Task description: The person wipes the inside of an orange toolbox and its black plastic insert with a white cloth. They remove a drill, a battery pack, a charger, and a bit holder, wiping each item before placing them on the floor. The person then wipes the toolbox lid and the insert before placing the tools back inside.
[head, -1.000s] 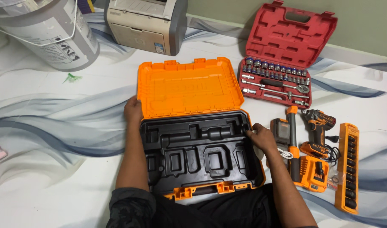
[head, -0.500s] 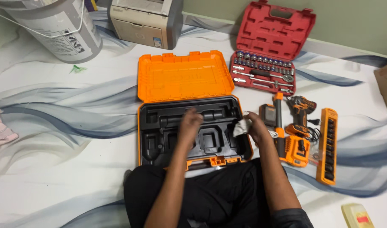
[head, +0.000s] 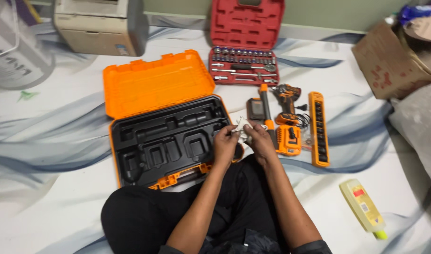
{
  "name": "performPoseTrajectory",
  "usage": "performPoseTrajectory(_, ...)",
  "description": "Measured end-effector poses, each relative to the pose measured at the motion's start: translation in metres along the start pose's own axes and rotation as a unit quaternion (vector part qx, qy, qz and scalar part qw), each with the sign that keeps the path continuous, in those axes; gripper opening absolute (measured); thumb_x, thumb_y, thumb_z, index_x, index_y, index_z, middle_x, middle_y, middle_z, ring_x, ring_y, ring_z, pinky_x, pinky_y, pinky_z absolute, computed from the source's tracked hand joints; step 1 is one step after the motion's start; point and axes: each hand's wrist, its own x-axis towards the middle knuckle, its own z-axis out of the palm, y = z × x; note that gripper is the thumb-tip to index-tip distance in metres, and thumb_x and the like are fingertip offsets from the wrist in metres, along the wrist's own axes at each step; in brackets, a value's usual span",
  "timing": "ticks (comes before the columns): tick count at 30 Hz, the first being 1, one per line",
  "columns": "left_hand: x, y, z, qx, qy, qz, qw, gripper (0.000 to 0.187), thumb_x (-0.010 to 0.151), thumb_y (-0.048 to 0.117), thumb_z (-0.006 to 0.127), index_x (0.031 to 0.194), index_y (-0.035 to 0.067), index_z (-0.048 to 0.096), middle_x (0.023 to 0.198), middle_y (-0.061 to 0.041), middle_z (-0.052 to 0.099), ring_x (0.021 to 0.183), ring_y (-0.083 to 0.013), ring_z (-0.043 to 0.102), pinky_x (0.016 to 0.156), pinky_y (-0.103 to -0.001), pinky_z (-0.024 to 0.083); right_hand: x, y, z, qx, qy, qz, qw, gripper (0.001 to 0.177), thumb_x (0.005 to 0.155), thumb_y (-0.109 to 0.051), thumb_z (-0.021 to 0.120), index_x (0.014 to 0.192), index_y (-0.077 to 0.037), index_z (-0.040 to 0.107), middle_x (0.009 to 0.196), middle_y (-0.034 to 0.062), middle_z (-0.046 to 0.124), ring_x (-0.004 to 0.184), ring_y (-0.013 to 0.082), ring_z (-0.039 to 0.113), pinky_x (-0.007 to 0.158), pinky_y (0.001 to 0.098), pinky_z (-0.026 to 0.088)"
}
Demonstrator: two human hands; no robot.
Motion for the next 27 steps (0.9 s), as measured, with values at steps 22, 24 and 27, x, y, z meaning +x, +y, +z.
performPoseTrajectory(22,-0.072,-0.025,0.165,0.257,-0.071,0.146,0.953,0.018,0.083,0.008,0.078,0.099,0.009,0.069,0.104,-0.007,0.066,0.102,-0.0269,0.066,0.088,-0.039,0.053,-0.098,-0.001,-0.193,0.212,0.123,-0.057,0.968,0.037,0.099,-0.009,0.054,0.136,-0.005,0.056,0.127,0.0090,0.065,0.106,0.0159,0.069,0.094,0.0312,0.059)
performPoseTrajectory(24,-0.063,-0.031,0.157,0.137,-0.056,0.059,0.987,0.024,0.086,0.009,0.075,0.108,0.009,0.067,0.105,-0.005,0.065,0.098,-0.0209,0.064,0.085,-0.035,0.051,-0.093,-0.005,-0.194,0.237,0.123,-0.063,0.962,0.038,0.101,-0.010,0.055,0.138,-0.003,0.056,0.126,0.0097,0.065,0.105,0.0165,0.068,0.093,0.0315,0.059)
performPoseTrajectory(27,-0.041,-0.028,0.134,-0.103,-0.035,-0.120,0.987,0.032,0.091,0.010,0.072,0.122,0.008,0.062,0.106,-0.002,0.064,0.089,-0.0140,0.057,0.077,-0.032,0.049,-0.084,-0.005,-0.197,0.276,0.129,-0.034,0.952,0.036,0.101,-0.007,0.056,0.136,-0.001,0.056,0.125,0.0117,0.066,0.106,0.0192,0.070,0.095,0.0330,0.057)
